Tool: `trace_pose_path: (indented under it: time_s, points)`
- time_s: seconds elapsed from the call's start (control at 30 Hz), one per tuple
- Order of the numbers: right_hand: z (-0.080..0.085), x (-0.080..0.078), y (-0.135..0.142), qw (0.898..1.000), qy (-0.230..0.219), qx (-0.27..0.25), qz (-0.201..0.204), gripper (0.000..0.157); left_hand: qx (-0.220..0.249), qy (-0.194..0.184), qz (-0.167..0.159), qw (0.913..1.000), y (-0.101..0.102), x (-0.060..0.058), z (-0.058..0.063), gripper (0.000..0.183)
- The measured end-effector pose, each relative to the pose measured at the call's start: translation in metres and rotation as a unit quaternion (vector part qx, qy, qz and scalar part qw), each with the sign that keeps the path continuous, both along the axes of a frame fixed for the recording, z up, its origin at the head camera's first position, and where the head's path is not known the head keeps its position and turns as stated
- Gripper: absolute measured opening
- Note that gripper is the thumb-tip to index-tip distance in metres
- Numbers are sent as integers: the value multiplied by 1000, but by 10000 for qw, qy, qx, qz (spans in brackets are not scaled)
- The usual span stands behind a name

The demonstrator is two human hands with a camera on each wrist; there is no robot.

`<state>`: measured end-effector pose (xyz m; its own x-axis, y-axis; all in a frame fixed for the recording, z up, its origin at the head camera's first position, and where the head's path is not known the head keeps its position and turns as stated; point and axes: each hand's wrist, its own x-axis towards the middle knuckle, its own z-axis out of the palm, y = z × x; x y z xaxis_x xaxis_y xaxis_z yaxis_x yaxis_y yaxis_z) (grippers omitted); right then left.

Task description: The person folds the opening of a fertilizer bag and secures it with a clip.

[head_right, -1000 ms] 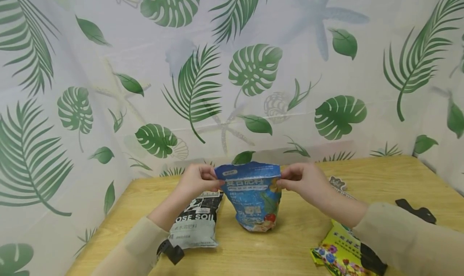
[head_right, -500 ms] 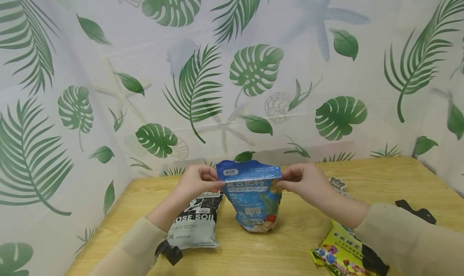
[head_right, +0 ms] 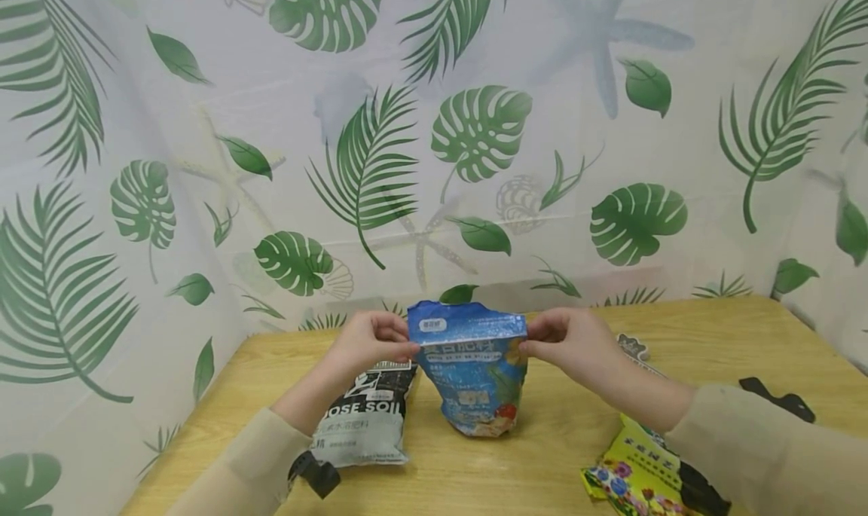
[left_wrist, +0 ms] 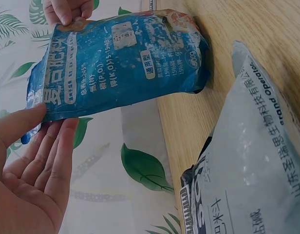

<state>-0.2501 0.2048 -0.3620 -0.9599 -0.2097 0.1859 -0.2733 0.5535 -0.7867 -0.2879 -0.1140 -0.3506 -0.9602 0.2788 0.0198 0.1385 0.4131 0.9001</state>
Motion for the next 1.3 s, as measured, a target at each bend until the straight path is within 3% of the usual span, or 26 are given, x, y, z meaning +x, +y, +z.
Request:
trace_pose_path:
  time_s: [1.03, 1.3]
  points:
    - [4, 2, 6, 9996, 96, -232, -84, 35, 427, 61, -12, 9991, -12, -3, 13, 19]
    - [6, 2, 7, 9992, 96, -394, -54, 36, 363, -3, -166, 9992, -13, -1, 15, 18]
